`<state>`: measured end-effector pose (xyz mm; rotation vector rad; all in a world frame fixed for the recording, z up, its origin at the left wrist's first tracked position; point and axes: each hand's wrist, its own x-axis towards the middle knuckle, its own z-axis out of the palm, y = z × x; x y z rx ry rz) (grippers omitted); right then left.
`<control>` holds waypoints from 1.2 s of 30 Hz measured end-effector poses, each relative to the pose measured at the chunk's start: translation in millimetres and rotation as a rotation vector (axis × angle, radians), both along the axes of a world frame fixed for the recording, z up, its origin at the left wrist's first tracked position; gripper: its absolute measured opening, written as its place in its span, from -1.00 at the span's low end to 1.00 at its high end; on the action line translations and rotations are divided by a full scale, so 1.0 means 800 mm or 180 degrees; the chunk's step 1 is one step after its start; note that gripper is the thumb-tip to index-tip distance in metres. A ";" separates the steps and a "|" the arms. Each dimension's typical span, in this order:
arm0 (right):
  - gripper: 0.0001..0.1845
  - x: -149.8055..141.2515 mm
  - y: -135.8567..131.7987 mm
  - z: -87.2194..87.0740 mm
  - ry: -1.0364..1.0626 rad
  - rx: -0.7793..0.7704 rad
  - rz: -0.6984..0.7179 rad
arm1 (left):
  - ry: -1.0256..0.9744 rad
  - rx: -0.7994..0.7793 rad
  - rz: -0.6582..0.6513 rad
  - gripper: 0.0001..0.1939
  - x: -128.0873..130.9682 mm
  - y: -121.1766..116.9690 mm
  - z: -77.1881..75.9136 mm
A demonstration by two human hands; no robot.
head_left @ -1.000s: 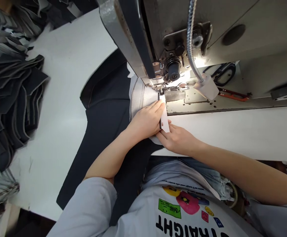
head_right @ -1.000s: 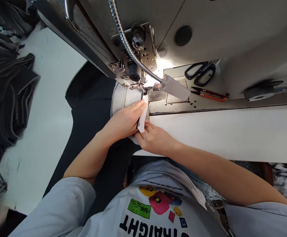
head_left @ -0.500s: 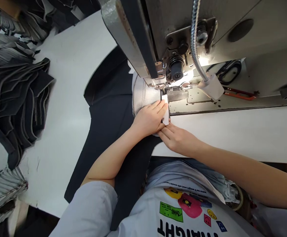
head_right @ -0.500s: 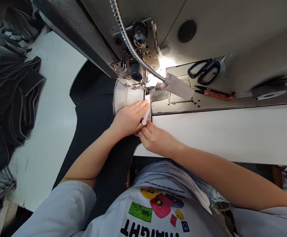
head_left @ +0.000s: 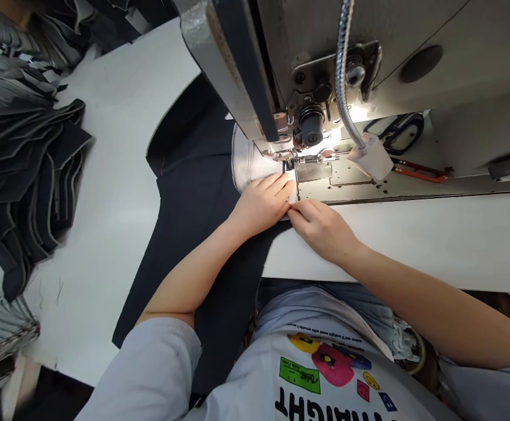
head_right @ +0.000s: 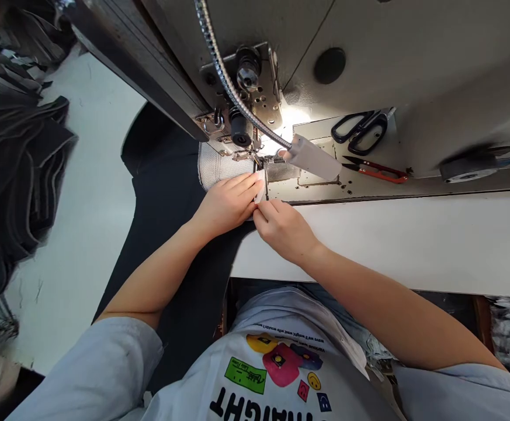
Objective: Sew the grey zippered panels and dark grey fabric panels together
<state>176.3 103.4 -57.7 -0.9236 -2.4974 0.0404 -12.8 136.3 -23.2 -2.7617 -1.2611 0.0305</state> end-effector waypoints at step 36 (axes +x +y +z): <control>-0.53 0.001 0.041 0.013 -0.0833 -0.0677 -0.0860 | -0.1027 0.0439 -0.0653 -0.69 -0.046 0.083 -0.049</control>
